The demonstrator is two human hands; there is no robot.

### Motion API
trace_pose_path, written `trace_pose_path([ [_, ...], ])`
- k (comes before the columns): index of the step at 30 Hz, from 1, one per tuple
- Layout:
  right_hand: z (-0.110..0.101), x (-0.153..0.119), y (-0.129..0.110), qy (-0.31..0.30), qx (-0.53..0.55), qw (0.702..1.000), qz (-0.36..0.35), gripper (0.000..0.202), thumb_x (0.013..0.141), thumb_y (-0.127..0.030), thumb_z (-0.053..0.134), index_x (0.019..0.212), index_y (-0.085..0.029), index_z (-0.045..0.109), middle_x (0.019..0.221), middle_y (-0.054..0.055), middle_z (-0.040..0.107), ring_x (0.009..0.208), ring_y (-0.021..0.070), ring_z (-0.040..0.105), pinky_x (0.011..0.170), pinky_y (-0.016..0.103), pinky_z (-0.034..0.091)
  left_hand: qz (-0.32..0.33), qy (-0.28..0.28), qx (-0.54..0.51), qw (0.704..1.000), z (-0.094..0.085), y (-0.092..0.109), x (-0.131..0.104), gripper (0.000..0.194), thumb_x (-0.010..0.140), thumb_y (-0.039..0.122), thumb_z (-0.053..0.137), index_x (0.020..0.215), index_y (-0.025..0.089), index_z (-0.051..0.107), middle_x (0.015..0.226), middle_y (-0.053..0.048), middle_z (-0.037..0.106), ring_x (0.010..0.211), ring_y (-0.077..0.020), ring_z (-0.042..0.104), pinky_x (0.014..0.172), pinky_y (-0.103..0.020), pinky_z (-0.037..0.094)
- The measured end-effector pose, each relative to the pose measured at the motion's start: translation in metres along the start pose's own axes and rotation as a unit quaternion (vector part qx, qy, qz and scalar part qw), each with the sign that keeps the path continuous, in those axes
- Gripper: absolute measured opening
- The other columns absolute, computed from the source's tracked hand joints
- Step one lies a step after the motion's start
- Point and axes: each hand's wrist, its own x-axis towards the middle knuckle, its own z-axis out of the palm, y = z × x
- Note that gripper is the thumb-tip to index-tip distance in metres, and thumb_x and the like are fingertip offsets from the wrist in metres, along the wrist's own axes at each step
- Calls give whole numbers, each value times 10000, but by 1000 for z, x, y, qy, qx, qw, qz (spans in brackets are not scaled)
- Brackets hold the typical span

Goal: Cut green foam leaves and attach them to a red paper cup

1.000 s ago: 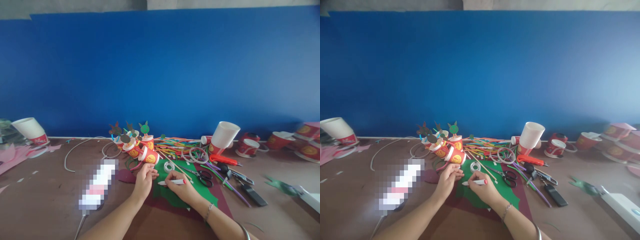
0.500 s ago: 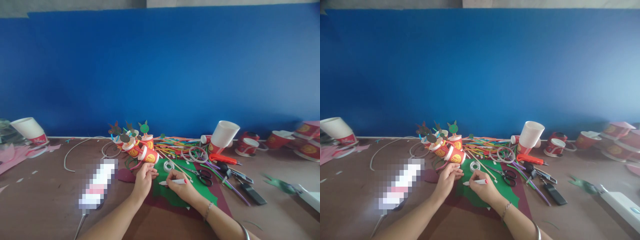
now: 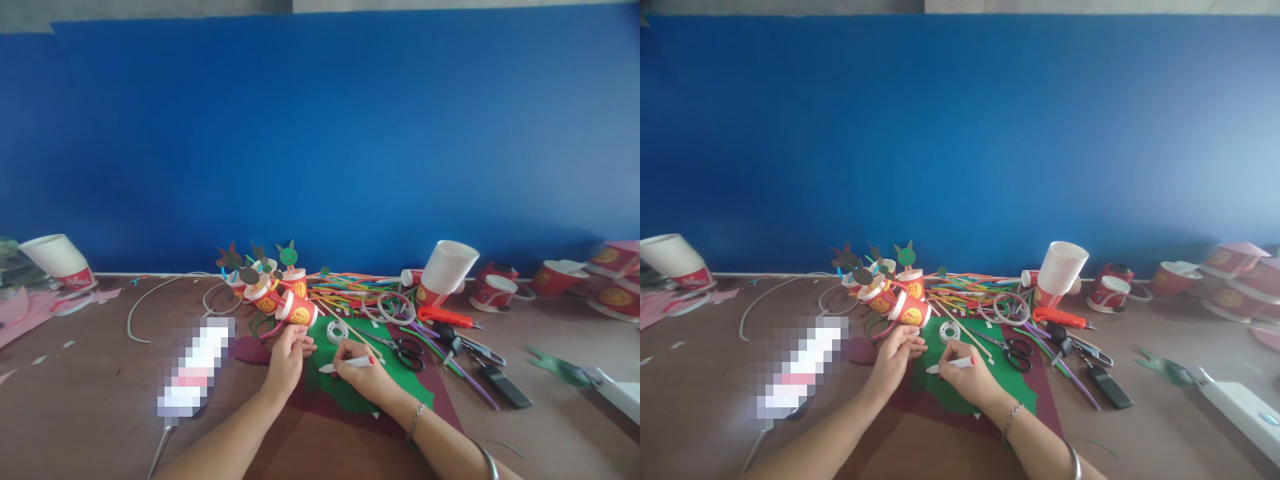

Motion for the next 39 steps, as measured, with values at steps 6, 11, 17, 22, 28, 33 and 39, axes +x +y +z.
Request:
trace_pose_path([
  [6, 0, -1, 1, -8, 4, 1000, 2, 107, 684, -147, 524, 582, -177, 509, 550, -14, 617, 506, 109, 531, 457, 193, 343, 6, 0, 6, 1000, 0, 0, 0, 186, 749, 253, 483, 896, 146, 523, 770, -54, 633, 706, -192, 673, 672, -324, 526],
  [11, 0, -1, 2, -22, 14, 1000, -3, 105, 700, -148, 521, 598, -171, 522, 562, -8, 628, 495, 101, 520, 444, 184, 328, 8, -1, 5, 1000, -1, -2, 0, 194, 751, 252, 485, 907, 143, 525, 773, -57, 636, 704, -195, 673, 672, -327, 528],
  [17, 1, 0, 6, -26, 17, 999, -10, 100, 696, -138, 525, 599, -163, 537, 560, -10, 626, 488, 92, 496, 443, 177, 324, 12, -9, 10, 1000, -1, -6, 2, 193, 761, 226, 449, 920, 140, 518, 785, -55, 631, 719, -188, 670, 683, -323, 527],
  [22, 2, -2, 5, -32, 21, 999, -11, 99, 703, -138, 528, 609, -161, 547, 582, -2, 634, 494, 87, 481, 448, 179, 321, 10, -8, 12, 1000, -1, -6, 1, 195, 760, 222, 448, 922, 139, 517, 785, -57, 631, 720, -189, 670, 678, -319, 528],
  [28, 2, -2, 4, -41, 29, 999, -15, 85, 716, -161, 543, 634, -155, 565, 605, 6, 634, 498, 86, 457, 450, 188, 307, 14, -11, 15, 1000, -1, -5, 1, 187, 764, 208, 436, 920, 140, 514, 783, -55, 629, 721, -186, 670, 680, -317, 528],
  [33, 2, -2, 3, -41, 25, 999, -7, 88, 723, -178, 550, 643, -150, 577, 578, -9, 593, 485, 77, 421, 439, 186, 284, 16, -13, 17, 1000, -2, -6, 2, 185, 772, 209, 435, 927, 141, 512, 793, -55, 626, 726, -184, 668, 693, -326, 532],
  [39, 3, -3, 1, -31, 17, 999, -12, 96, 728, -201, 558, 649, -153, 586, 609, -10, 603, 509, 82, 447, 455, 185, 305, 15, -11, 15, 1000, -2, -7, 2, 182, 769, 210, 445, 920, 140, 520, 794, -59, 628, 721, -184, 667, 690, -325, 534],
])
